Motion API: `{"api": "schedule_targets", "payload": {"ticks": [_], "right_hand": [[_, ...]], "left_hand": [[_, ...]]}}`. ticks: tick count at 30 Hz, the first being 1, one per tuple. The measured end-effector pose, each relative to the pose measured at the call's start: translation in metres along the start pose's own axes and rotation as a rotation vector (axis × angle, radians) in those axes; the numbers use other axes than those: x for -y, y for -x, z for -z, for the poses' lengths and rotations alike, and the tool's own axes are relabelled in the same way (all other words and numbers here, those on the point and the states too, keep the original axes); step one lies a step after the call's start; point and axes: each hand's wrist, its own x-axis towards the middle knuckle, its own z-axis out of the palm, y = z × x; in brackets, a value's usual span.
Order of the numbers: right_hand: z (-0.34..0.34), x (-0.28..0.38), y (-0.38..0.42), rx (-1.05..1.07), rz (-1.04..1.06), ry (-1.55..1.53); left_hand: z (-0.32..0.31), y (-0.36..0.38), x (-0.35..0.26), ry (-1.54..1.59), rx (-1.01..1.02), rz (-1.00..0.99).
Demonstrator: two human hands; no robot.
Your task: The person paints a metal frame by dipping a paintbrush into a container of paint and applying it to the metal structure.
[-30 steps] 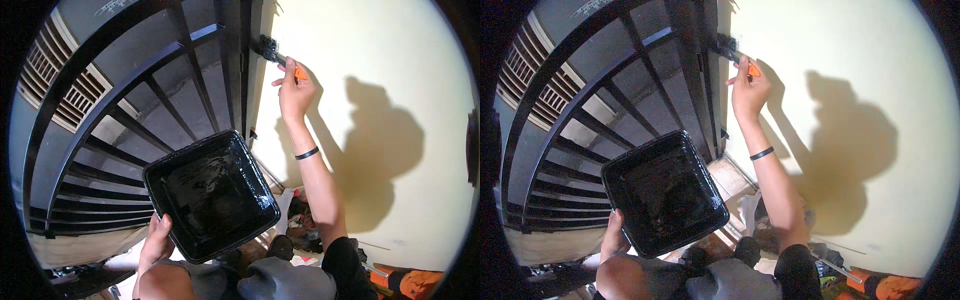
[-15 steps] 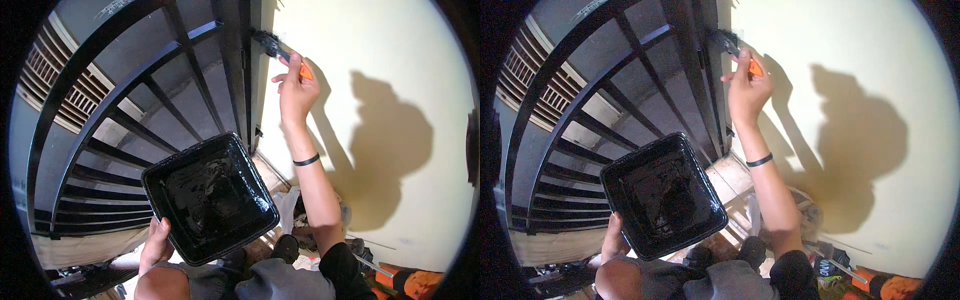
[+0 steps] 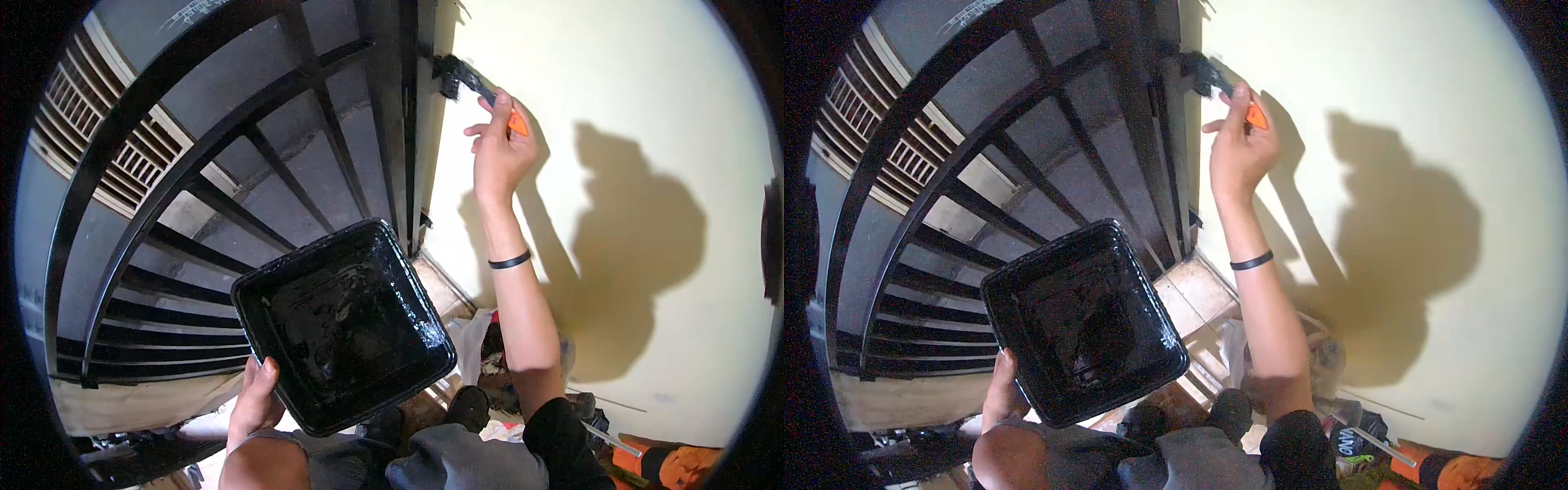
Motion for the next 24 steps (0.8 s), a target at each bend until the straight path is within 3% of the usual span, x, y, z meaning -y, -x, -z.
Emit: {"api": "schedule_targets", "payload": {"ticks": [6,15,24], "right_hand": [[0.015,-0.033,0.012,0.000,-0.067,0.173],[0.000,0.025,-0.031,0.020,0.178,0.161],[-0.008,-0.007,-0.027,0.153,0.169,0.304]], "left_hand": [[0.005,0.001,0.005,0.000,-0.010,0.019],[-0.006,0.002,-0.004,-0.016,-0.009,0.017],[-0.004,0.002,-0.004,-0.008,0.031,0.038]]}}
